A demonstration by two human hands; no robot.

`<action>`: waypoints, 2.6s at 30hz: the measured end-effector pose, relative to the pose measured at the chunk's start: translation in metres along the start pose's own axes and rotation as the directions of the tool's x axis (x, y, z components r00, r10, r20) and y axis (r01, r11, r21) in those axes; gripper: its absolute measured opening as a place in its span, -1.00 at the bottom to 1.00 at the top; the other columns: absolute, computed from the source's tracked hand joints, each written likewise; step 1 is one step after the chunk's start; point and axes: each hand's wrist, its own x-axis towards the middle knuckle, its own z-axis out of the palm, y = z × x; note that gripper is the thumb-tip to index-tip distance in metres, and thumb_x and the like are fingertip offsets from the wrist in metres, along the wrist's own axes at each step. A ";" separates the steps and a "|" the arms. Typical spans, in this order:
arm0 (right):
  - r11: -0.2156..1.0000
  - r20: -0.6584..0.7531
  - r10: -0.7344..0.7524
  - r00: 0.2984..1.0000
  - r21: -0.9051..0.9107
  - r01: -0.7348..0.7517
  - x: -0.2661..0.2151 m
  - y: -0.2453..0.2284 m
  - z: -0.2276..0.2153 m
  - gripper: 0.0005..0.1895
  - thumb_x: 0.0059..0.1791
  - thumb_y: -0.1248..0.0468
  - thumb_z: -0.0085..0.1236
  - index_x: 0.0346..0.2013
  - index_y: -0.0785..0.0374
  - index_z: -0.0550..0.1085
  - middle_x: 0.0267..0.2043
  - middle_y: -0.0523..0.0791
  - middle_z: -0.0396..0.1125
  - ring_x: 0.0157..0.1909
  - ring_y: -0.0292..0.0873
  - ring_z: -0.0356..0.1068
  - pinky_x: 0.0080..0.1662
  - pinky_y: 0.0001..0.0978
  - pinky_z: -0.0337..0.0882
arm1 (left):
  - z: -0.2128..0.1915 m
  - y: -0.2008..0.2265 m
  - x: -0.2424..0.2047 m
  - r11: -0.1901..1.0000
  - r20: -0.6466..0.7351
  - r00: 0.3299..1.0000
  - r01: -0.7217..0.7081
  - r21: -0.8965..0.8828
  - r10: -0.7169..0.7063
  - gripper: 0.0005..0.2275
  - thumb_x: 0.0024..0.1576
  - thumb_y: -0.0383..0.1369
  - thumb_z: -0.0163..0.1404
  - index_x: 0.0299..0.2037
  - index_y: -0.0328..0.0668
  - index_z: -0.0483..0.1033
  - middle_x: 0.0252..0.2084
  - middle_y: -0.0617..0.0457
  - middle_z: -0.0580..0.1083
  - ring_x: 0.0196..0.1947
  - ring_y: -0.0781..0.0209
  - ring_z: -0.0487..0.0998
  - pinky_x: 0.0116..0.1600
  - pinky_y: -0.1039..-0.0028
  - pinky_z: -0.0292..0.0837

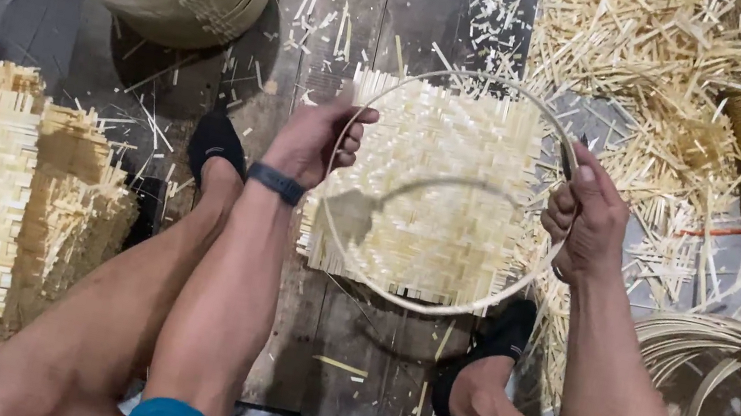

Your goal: The recorder uses scissors and hand manipulation to trim and assemble bamboo strips into round baskets.

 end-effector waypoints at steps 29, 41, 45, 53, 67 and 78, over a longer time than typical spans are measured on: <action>0.501 -0.214 -0.337 0.917 -0.865 -0.017 0.020 0.103 -0.031 -0.75 -0.06 0.26 0.34 -0.11 0.24 0.65 -0.33 0.06 0.52 -0.32 -0.09 0.53 -0.16 -0.30 0.45 | -0.106 -0.102 0.060 0.768 -0.414 0.818 -0.053 0.638 0.400 -0.77 -0.11 -0.55 0.35 -0.25 -0.42 0.67 -0.37 -0.05 0.62 -0.45 0.27 0.57 -0.31 0.46 0.51; 0.542 -0.240 -0.209 0.948 -0.835 -0.092 0.044 0.122 -0.057 -0.73 -0.10 0.23 0.39 -0.18 0.29 0.65 -0.31 -0.01 0.56 -0.30 -0.22 0.53 -0.15 -0.38 0.46 | -0.146 -0.118 0.089 0.897 -0.346 0.911 -0.054 0.438 0.223 -0.77 -0.11 -0.53 0.35 -0.26 -0.39 0.65 -0.32 -0.03 0.63 -0.36 0.24 0.66 -0.19 0.44 0.66; 0.561 -0.203 -0.153 0.967 -0.824 -0.084 0.044 0.118 -0.060 -0.73 -0.09 0.25 0.35 -0.12 0.27 0.65 -0.35 -0.02 0.56 -0.34 -0.25 0.50 -0.19 -0.40 0.46 | -0.150 -0.118 0.087 0.915 -0.340 0.926 -0.013 0.403 0.163 -0.74 -0.09 -0.50 0.37 -0.22 -0.35 0.64 -0.29 0.00 0.63 -0.35 0.27 0.65 -0.19 0.47 0.63; 0.681 -0.140 -0.054 0.989 -0.729 -0.066 0.054 0.116 -0.067 -0.69 -0.08 0.25 0.34 -0.10 0.34 0.62 -0.31 -0.06 0.54 -0.33 -0.24 0.48 -0.21 -0.32 0.47 | -0.180 -0.141 0.094 0.947 -0.308 0.947 0.009 0.320 0.095 -0.70 -0.07 -0.45 0.36 -0.14 -0.33 0.63 -0.25 0.06 0.64 -0.30 0.34 0.66 -0.18 0.48 0.65; -0.301 0.712 -0.119 0.692 -0.690 0.658 -0.054 0.190 0.111 -0.20 -0.08 0.02 0.12 0.38 0.30 0.21 0.40 0.19 0.05 0.47 0.28 -0.08 0.39 0.33 -0.14 | 0.001 -0.040 0.156 -0.106 0.501 0.686 -0.532 0.840 0.528 -0.68 0.26 -0.09 0.07 0.12 -0.02 0.62 0.28 -0.13 0.43 0.26 -0.19 0.40 0.34 0.09 0.27; -0.062 0.602 -0.305 0.738 -0.786 0.615 0.148 0.062 0.080 -0.68 0.10 0.21 0.12 0.11 0.26 0.54 -0.01 0.02 0.48 0.03 0.08 0.45 0.08 -0.05 0.40 | 0.007 -0.032 0.163 -0.060 0.459 0.722 -0.505 0.861 0.517 -0.61 0.29 0.00 -0.16 0.04 0.05 0.66 0.14 -0.17 0.49 0.04 -0.08 0.52 0.01 0.16 0.42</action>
